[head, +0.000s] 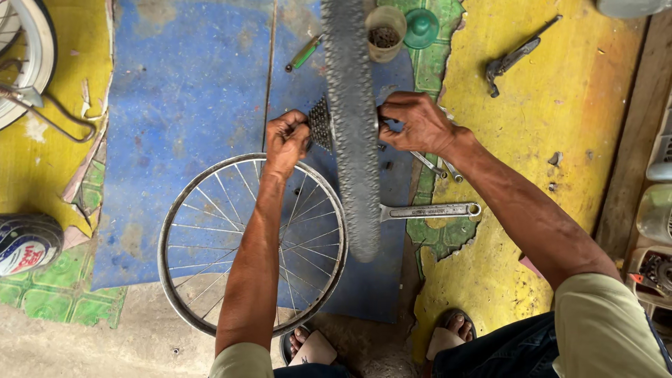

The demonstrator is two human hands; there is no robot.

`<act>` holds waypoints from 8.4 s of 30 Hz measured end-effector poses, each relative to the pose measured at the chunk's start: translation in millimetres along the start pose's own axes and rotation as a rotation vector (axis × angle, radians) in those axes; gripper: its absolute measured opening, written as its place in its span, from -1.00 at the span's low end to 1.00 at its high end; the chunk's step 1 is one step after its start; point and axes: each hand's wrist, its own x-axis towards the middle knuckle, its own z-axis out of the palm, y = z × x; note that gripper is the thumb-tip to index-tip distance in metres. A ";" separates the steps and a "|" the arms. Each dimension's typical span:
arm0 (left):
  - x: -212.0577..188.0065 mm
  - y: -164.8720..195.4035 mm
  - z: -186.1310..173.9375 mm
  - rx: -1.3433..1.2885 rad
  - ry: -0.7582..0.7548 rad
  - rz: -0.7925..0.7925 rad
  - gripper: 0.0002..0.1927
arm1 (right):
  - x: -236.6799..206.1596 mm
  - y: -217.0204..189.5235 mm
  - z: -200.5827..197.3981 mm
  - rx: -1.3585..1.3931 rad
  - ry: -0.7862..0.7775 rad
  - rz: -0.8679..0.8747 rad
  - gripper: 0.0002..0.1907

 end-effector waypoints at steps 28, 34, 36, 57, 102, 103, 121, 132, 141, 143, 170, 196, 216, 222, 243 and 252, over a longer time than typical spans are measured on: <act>-16.9 13.4 -8.8 0.036 0.058 -0.063 -0.61 | -150.0 31.4 44.8 -0.265 -0.393 1.201 -0.37; -15.7 4.5 -11.3 -0.002 0.061 0.167 -0.70 | -162.6 29.7 54.0 -0.285 -0.083 1.052 -0.69; -14.9 3.7 -11.9 -0.068 0.033 0.086 -0.79 | -162.4 28.6 53.8 -0.104 0.101 0.867 -0.76; -13.4 11.2 -5.1 0.080 0.129 -0.039 -0.70 | -82.9 -26.3 66.1 1.137 0.184 0.865 -0.61; -22.0 26.9 14.9 -0.090 0.126 -0.131 -0.77 | -125.0 -0.9 49.9 0.066 0.121 0.962 -0.82; -21.4 27.5 15.0 -0.079 0.119 -0.131 -0.77 | -139.3 3.9 47.2 -0.009 0.096 0.984 -0.83; -32.2 43.7 23.7 -0.021 0.090 -0.158 -0.80 | -210.8 -4.8 -3.9 -0.453 -0.332 1.438 -0.46; -34.2 49.3 31.5 -0.037 0.052 -0.117 -0.86 | -154.5 -20.0 14.8 -0.275 0.046 0.817 -0.67; -34.9 56.7 42.1 0.001 0.039 -0.128 -0.89 | -112.0 -36.4 47.6 -0.284 -0.335 0.871 -0.71; -35.9 59.0 36.9 -0.009 0.036 -0.164 -0.88 | -113.7 -35.1 51.9 -0.280 -0.349 0.901 -0.76; -20.6 47.1 59.0 0.019 -0.034 -0.169 -0.85 | -44.6 -183.7 -89.3 0.010 0.550 0.304 -0.92; -28.4 43.4 45.5 0.175 -0.121 -0.076 -0.81 | -66.4 -152.3 -130.9 0.111 0.651 0.779 -0.70; -20.5 49.9 71.5 -0.396 0.055 -0.319 0.05 | -50.4 -160.1 -109.3 -0.010 0.599 0.561 -0.69; -21.5 37.9 82.8 -0.595 0.060 -0.278 -0.08 | -48.2 -165.9 -108.4 0.058 0.594 0.612 -0.69; -34.3 14.9 91.5 -1.254 0.152 -0.251 -0.64 | -66.8 -158.9 -119.1 -0.115 0.563 0.520 -0.76; -37.0 2.3 93.8 -1.306 0.141 -0.167 -0.66 | -78.7 -169.3 -13.7 0.282 -0.020 0.745 -0.83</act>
